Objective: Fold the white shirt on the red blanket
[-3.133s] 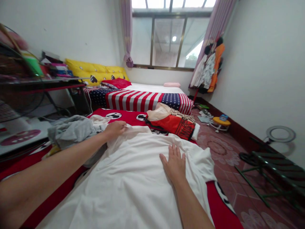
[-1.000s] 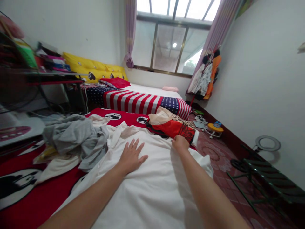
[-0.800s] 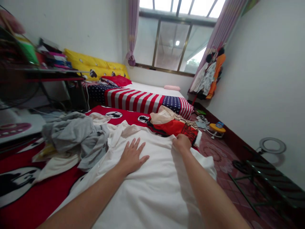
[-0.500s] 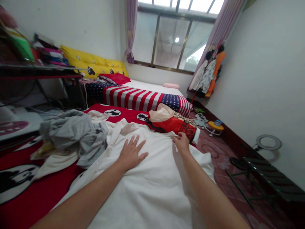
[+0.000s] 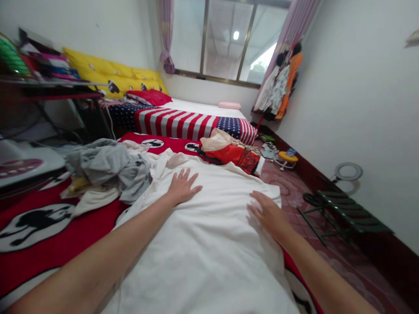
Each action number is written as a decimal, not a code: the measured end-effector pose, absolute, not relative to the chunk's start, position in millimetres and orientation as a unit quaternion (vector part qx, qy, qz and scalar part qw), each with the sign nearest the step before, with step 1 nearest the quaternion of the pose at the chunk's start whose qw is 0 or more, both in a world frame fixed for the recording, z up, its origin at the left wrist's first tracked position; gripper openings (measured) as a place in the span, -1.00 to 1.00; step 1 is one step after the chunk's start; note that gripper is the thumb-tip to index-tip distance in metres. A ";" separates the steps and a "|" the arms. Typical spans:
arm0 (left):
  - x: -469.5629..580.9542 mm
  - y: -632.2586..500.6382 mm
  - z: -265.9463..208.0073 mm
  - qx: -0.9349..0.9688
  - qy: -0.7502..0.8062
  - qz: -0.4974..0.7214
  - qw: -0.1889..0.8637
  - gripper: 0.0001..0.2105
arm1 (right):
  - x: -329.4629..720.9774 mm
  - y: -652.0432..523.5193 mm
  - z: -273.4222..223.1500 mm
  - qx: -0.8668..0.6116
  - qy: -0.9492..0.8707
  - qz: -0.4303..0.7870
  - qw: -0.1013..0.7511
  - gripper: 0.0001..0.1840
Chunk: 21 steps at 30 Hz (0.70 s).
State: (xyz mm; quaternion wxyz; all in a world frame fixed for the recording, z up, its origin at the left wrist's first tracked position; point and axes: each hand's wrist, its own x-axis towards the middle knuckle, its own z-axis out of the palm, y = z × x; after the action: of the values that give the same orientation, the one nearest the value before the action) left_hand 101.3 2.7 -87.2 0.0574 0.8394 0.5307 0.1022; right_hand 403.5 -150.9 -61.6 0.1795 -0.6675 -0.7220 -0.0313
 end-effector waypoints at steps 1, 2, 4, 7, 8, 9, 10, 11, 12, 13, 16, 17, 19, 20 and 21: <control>100.1 3.3 -82.9 0.843 0.526 0.088 0.074 -0.25 | 388.1 -164.5 -56.7 -0.641 -0.745 -0.011 0.186 -0.59; 98.3 3.9 -77.7 0.848 0.517 0.071 0.095 -0.24 | 372.5 -179.3 -52.3 -0.616 -0.766 0.011 0.183 -0.64; 92.2 3.5 -66.2 0.859 0.491 0.036 0.141 -0.25 | 344.1 -210.3 -45.4 -0.576 -0.801 0.044 0.157 -0.72; 75.2 -7.9 -50.1 0.874 0.449 0.010 0.187 -0.34 | 315.7 -251.6 -37.3 -0.549 -0.825 0.061 0.119 -0.75; 67.2 -15.7 -45.8 0.882 0.428 0.020 0.196 -0.38 | 310.2 -262.9 -34.2 -0.549 -0.826 0.067 0.109 -0.77; 58.2 -25.7 -41.9 0.893 0.398 0.039 0.208 -0.43 | 306.6 -272.9 -30.9 -0.549 -0.826 0.079 0.100 -0.80; 48.0 -37.5 -38.1 0.902 0.363 0.064 0.223 -0.49 | 304.5 -281.9 -27.4 -0.551 -0.825 0.095 0.088 -0.83; 36.8 -50.8 -34.3 0.910 0.326 0.089 0.240 -0.57 | 303.9 -289.9 -23.9 -0.553 -0.822 0.114 0.072 -0.85; 24.8 -65.1 -30.0 0.915 0.294 0.098 0.259 -0.65 | 304.8 -297.3 -21.0 -0.557 -0.818 0.132 0.053 -0.84; 12.1 -80.0 -25.3 0.916 0.279 0.091 0.272 -0.72 | 306.9 -303.8 -19.0 -0.561 -0.814 0.145 0.035 -0.79; -26.5 -122.3 -10.0 0.904 0.282 -0.036 0.319 -0.84 | 318.9 -317.8 -21.6 -0.573 -0.803 0.160 0.012 -0.59; -38.3 -134.6 -5.5 0.897 0.288 -0.070 0.328 -0.80 | 323.7 -320.2 -25.5 -0.573 -0.803 0.164 0.020 -0.54; -58.1 -155.4 0.5 0.891 0.290 -0.104 0.332 -0.61 | 332.2 -322.0 -36.5 -0.574 -0.797 0.185 0.043 -0.56; -65.3 -164.2 1.8 0.893 0.286 -0.108 0.329 -0.48 | 335.5 -321.8 -42.5 -0.577 -0.791 0.195 0.053 -0.60; -70.3 -172.0 1.9 0.898 0.281 -0.108 0.322 -0.37 | 338.1 -321.2 -48.2 -0.583 -0.784 0.204 0.060 -0.62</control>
State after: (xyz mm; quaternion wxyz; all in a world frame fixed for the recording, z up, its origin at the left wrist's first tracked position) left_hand -70.3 -172.0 1.9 0.3216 0.8976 0.2813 -0.1080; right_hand 338.1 -321.2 -48.2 0.0600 -0.5829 -0.7843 0.2037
